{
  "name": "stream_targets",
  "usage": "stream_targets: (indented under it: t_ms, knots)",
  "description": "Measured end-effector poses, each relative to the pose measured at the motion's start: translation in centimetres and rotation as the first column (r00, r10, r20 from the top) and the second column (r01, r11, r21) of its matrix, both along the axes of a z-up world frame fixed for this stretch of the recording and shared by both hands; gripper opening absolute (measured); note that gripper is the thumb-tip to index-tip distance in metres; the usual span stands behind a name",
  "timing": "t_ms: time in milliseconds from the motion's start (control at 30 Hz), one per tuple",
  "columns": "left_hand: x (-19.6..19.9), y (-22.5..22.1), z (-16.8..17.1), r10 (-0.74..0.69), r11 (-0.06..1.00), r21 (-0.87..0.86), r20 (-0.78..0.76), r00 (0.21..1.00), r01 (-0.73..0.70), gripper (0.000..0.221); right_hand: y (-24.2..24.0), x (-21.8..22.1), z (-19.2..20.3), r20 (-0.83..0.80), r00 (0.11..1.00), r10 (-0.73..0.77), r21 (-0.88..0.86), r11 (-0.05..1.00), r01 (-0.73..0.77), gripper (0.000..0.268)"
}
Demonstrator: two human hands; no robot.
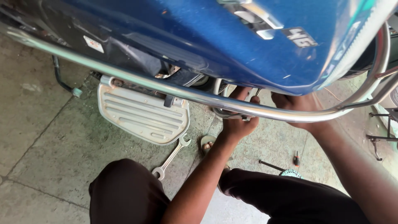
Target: Replacing the number plate on a motorcycle and securing it with bolts.
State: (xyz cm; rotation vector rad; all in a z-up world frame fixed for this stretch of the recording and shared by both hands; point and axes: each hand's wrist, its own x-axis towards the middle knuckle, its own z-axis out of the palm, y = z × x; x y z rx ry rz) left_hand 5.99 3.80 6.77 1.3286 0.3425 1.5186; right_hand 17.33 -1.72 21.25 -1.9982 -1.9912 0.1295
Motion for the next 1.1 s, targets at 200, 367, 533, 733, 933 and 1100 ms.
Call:
stream_targets:
  t_ms: [200,367,533,733,933,1100]
  knots:
    - [-1.6,0.1,2.0,-0.236,0.962,-0.168,-0.130,0.963,0.213,0.045,-0.8,0.6,-0.2,-0.612,0.612,-0.500,-0.347,0.866,0.361,0.017]
    - [-1.9,0.3,3.1,-0.057,0.998,0.025,-0.089,0.994,0.060,0.037,-0.4,-0.5,1.7,-0.742,0.346,-0.574,-0.471,0.814,0.341,0.021]
    - [-2.1,0.5,3.4,-0.192,0.979,-0.074,-0.016,0.981,0.191,0.041,-1.2,0.7,1.3,-0.734,0.370,-0.569,-0.471,0.820,0.327,0.027]
    - [-1.5,0.3,2.6,-0.209,0.972,-0.121,-0.047,0.977,0.203,0.040,-1.4,0.8,1.1,-0.776,0.357,-0.520,-0.446,0.853,0.271,0.029]
    - [-2.0,0.5,3.1,-0.128,0.991,-0.048,-0.106,0.986,0.124,0.025,-1.6,1.2,0.5,-0.773,0.356,-0.525,-0.446,0.849,0.284,0.030]
    - [-0.9,-0.3,1.4,-0.226,0.959,-0.190,-0.054,0.973,0.212,0.023,-1.4,0.5,0.6,-0.760,0.363,-0.539,-0.451,0.840,0.303,0.034]
